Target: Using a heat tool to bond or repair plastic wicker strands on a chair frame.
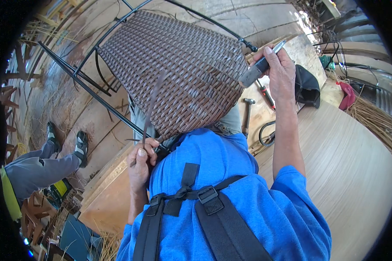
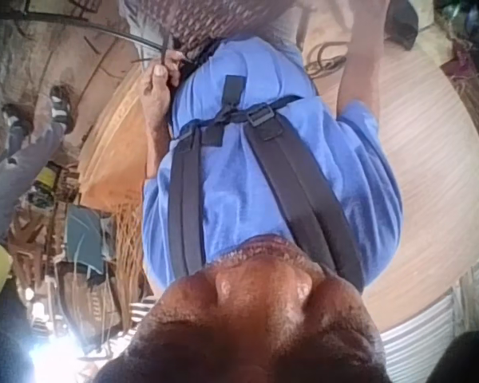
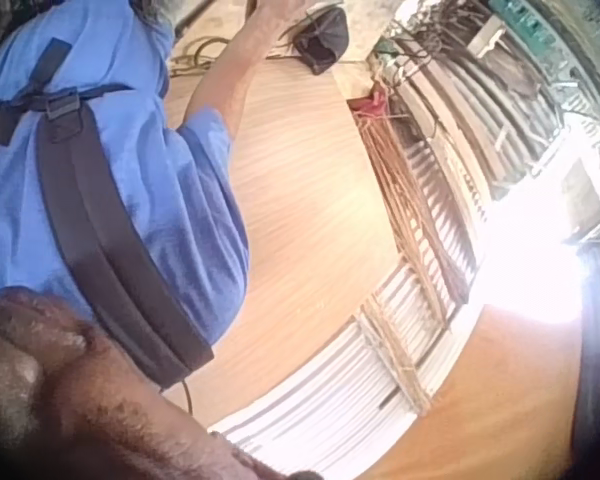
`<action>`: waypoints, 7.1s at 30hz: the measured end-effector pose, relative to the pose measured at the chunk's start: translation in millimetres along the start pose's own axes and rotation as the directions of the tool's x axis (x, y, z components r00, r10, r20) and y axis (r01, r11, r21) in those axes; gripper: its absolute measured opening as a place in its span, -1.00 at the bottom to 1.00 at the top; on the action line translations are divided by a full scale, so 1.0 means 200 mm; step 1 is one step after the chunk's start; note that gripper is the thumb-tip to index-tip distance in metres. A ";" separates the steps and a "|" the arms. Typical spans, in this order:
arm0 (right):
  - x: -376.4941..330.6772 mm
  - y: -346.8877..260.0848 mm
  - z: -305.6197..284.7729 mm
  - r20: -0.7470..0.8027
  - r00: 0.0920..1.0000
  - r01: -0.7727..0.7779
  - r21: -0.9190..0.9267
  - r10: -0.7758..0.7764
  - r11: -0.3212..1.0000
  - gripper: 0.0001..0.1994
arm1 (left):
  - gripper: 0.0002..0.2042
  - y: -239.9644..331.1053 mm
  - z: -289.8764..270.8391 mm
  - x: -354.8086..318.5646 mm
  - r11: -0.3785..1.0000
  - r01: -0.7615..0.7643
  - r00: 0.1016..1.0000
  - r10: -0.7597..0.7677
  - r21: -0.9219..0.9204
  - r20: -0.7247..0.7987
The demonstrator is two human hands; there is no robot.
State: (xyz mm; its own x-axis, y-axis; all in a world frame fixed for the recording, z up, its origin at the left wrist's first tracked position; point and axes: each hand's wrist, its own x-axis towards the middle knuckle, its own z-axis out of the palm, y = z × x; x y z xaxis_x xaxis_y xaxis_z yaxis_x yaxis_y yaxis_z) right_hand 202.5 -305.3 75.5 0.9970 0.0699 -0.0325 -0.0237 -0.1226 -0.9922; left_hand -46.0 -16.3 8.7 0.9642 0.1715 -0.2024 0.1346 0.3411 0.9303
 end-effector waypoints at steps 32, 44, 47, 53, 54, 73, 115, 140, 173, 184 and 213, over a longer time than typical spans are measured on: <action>-0.21 0.20 0.16 0.070 0.974 -0.217 0.017 0.216 0.976 -0.75 | -0.88 0.04 -0.10 0.12 0.956 -0.032 0.995 0.003 0.292 0.100; -0.30 0.09 0.27 0.054 0.948 -0.310 -0.056 0.313 0.949 -0.72 | -0.72 0.11 -0.04 0.21 0.904 0.427 0.842 -0.398 -0.001 0.364; -0.30 0.12 0.29 0.006 0.948 -0.316 -0.105 0.319 0.943 -0.71 | -0.72 0.08 -0.05 0.22 0.897 0.441 0.841 -0.402 -0.029 0.362; -0.29 0.13 0.28 0.006 0.950 -0.309 -0.113 0.312 0.944 -0.70 | -0.70 0.09 -0.03 0.23 0.875 0.485 0.832 -0.467 0.016 0.300; -0.28 0.13 0.28 0.001 0.950 -0.309 -0.128 0.311 0.943 -0.70 | -0.69 0.09 -0.03 0.22 0.883 0.470 0.847 -0.449 -0.006 0.285; 0.06 -0.20 0.23 -0.180 0.954 0.218 -0.123 -0.238 0.968 -0.79 | -0.57 -0.04 -0.05 0.13 0.956 0.248 0.958 -0.218 -0.156 0.188; 0.20 0.02 0.38 0.291 0.803 0.150 -0.943 0.520 0.297 -0.23 | -0.57 -0.04 -0.09 0.15 0.941 0.301 0.943 -0.269 -0.156 0.197; 0.33 0.07 0.30 0.520 0.760 0.310 -0.817 0.389 0.486 -0.48 | -0.61 -0.01 -0.08 0.13 0.942 0.278 0.957 -0.255 -0.189 0.135; 0.49 0.08 0.00 0.783 0.496 0.505 -0.612 0.376 0.609 -0.72 | -0.66 0.00 -0.07 0.14 0.912 -0.188 0.777 -0.089 -0.364 -0.623; 0.50 0.04 0.20 0.863 0.157 0.782 -0.405 0.479 0.473 -0.65 | -0.67 -0.03 -0.12 0.17 0.915 -0.193 0.775 -0.079 -0.354 -0.627; 0.44 -0.01 0.48 0.777 0.339 0.735 -0.571 0.530 0.367 -0.62 | -0.66 -0.04 -0.14 0.21 0.842 -0.267 0.804 -0.074 -0.469 -0.590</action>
State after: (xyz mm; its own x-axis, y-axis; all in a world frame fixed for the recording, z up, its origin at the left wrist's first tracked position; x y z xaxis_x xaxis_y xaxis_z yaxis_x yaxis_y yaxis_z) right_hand 283.3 -204.0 63.8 0.2684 0.7281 -0.6307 0.7658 -0.5585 -0.3189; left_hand -13.6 14.5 -16.7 0.6304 0.6579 -0.4121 -0.2512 0.6751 0.6936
